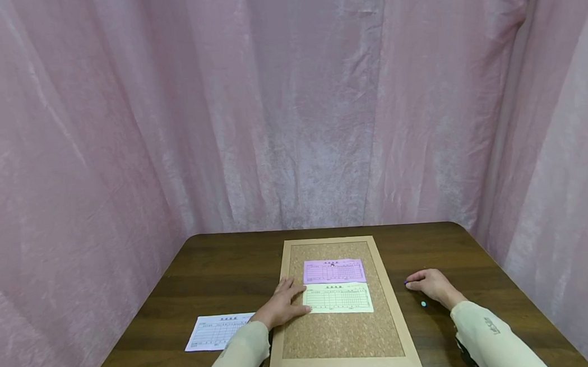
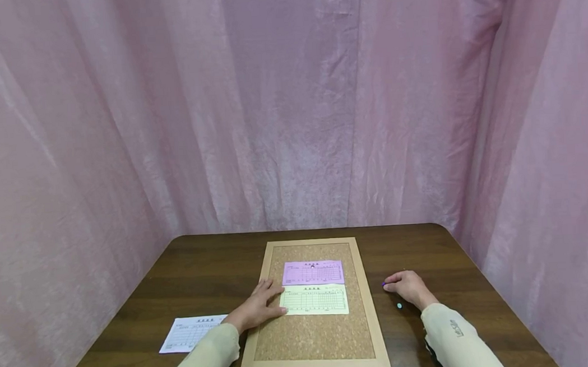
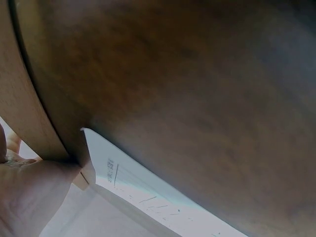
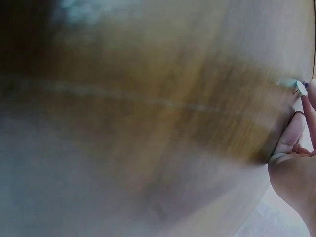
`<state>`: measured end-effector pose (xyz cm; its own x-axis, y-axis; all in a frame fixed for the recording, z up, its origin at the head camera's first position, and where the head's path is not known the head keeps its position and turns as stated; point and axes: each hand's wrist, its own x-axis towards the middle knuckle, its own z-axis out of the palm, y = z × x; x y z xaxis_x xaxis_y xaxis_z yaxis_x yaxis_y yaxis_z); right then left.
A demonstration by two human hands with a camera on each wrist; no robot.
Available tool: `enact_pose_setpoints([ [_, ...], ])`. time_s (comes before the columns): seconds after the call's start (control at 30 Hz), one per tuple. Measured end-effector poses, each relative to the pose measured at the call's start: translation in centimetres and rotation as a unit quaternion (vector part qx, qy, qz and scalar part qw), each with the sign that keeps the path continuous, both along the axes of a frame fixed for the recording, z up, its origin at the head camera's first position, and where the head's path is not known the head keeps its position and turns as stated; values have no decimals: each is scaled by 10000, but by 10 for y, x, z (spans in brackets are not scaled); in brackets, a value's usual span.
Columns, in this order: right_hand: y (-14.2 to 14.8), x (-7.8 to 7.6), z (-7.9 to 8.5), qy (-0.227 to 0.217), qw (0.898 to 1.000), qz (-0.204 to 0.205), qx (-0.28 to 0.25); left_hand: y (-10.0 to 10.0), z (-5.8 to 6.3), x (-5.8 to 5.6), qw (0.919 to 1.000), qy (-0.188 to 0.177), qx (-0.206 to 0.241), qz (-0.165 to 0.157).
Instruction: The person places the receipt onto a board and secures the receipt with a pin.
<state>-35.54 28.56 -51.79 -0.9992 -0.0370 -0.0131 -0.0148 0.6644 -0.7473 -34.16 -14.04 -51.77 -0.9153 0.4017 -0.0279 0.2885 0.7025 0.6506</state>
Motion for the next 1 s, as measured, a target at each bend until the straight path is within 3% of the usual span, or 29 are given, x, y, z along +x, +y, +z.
enact_pose_setpoints([
  [0.3, -3, 0, -2, 230, 9997, -27, 75, -1, -1, -1, 10000, -41, -21, 28],
  [1.0, -6, -2, 0, 160, 9992, -215, 292, 1, 1, 1, 9999, -121, 2, 93],
])
